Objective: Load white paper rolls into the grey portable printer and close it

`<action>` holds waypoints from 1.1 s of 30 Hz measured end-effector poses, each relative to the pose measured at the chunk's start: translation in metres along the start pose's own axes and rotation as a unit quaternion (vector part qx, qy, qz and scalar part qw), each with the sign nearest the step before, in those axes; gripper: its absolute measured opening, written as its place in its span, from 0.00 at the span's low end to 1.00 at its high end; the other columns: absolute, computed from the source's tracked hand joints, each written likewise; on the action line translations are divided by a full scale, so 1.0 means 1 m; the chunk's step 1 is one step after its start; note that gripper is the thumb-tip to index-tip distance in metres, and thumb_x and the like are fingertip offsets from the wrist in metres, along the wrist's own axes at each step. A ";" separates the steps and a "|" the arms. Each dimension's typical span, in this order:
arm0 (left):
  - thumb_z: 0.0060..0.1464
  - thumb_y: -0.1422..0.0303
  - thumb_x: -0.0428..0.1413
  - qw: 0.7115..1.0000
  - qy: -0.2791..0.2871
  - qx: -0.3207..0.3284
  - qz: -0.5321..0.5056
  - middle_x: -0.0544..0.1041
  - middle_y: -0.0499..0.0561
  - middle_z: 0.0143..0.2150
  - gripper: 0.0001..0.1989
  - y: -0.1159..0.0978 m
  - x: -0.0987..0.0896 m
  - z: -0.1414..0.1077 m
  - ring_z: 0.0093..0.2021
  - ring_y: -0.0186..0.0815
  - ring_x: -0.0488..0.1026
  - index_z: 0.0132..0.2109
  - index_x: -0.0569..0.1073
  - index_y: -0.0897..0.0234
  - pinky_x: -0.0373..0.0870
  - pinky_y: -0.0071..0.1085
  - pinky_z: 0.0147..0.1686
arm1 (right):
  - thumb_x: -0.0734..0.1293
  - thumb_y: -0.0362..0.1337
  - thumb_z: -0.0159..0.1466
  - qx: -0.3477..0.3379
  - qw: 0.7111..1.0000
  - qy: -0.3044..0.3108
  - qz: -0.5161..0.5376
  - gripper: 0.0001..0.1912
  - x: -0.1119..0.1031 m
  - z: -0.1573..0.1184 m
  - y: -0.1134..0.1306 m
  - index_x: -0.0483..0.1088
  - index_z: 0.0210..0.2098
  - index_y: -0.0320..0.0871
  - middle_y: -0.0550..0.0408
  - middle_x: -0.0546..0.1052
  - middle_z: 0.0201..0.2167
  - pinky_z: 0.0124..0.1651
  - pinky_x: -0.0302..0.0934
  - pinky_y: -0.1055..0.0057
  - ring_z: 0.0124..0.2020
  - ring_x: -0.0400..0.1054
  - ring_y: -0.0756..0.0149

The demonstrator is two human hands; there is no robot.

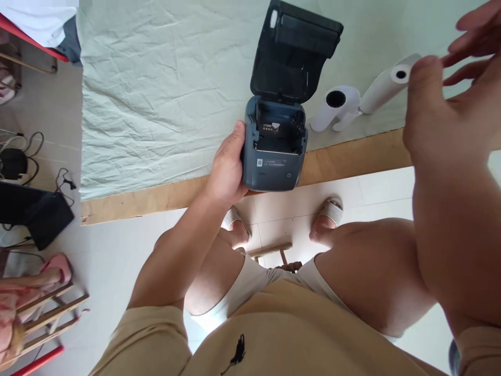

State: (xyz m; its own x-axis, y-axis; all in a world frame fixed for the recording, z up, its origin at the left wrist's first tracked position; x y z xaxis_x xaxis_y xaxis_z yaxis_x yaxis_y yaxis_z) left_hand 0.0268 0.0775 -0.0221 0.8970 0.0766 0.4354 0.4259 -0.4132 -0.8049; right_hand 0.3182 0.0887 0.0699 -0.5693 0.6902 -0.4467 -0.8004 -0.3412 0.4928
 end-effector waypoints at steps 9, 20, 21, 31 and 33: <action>0.74 0.47 0.46 1.000 0.016 -0.002 0.012 0.88 0.51 0.52 0.26 -0.002 0.002 -0.001 0.63 0.43 0.82 0.49 0.82 0.57 0.80 0.33 0.61 | 0.73 0.25 0.52 0.135 0.970 0.182 -0.085 0.27 0.043 -0.011 -0.040 0.75 0.50 0.50 0.48 0.82 0.51 0.44 0.69 0.58 0.43 0.75 0.57; 0.74 0.46 0.47 1.000 0.001 0.004 0.003 0.88 0.52 0.49 0.26 -0.001 -0.001 0.001 0.64 0.44 0.82 0.47 0.81 0.59 0.81 0.35 0.62 | 0.71 0.23 0.47 0.139 0.968 0.209 -0.017 0.38 0.041 -0.018 -0.033 0.74 0.58 0.51 0.49 0.83 0.48 0.39 0.67 0.61 0.37 0.74 0.61; 0.73 0.46 0.48 1.000 0.004 0.006 0.004 0.88 0.52 0.50 0.25 -0.001 0.000 0.000 0.63 0.44 0.82 0.47 0.81 0.59 0.82 0.35 0.62 | 0.72 0.24 0.48 0.133 0.965 0.223 -0.032 0.37 0.042 -0.019 -0.032 0.75 0.57 0.50 0.47 0.83 0.50 0.41 0.68 0.60 0.40 0.75 0.59; 0.72 0.46 0.50 1.000 0.001 0.003 0.001 0.88 0.54 0.50 0.23 -0.002 0.002 0.000 0.66 0.45 0.81 0.45 0.81 0.58 0.81 0.38 0.63 | 0.73 0.27 0.52 0.080 0.968 0.226 -0.076 0.35 0.041 -0.021 -0.037 0.74 0.60 0.52 0.44 0.80 0.56 0.51 0.69 0.54 0.52 0.76 0.50; 0.72 0.47 0.51 1.000 -0.002 0.005 -0.006 0.88 0.54 0.50 0.23 -0.002 0.001 0.000 0.66 0.45 0.81 0.45 0.82 0.58 0.81 0.38 0.64 | 0.74 0.26 0.50 0.091 0.965 0.227 -0.096 0.40 0.038 -0.021 -0.038 0.72 0.63 0.52 0.45 0.80 0.54 0.51 0.69 0.54 0.50 0.77 0.51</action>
State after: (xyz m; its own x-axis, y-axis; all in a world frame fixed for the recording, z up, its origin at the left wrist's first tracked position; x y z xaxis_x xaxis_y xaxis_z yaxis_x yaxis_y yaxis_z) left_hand 0.0270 0.0787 -0.0203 0.8925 0.0846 0.4431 0.4372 -0.4036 -0.8037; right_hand 0.3230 0.1142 0.0182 -0.4710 0.3648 -0.8032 -0.8764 -0.0899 0.4731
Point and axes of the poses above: each hand's wrist, its own z-axis towards the middle knuckle, its own x-axis out of the palm, y = z × x, the point moved 9 cm from there along z, towards the middle knuckle
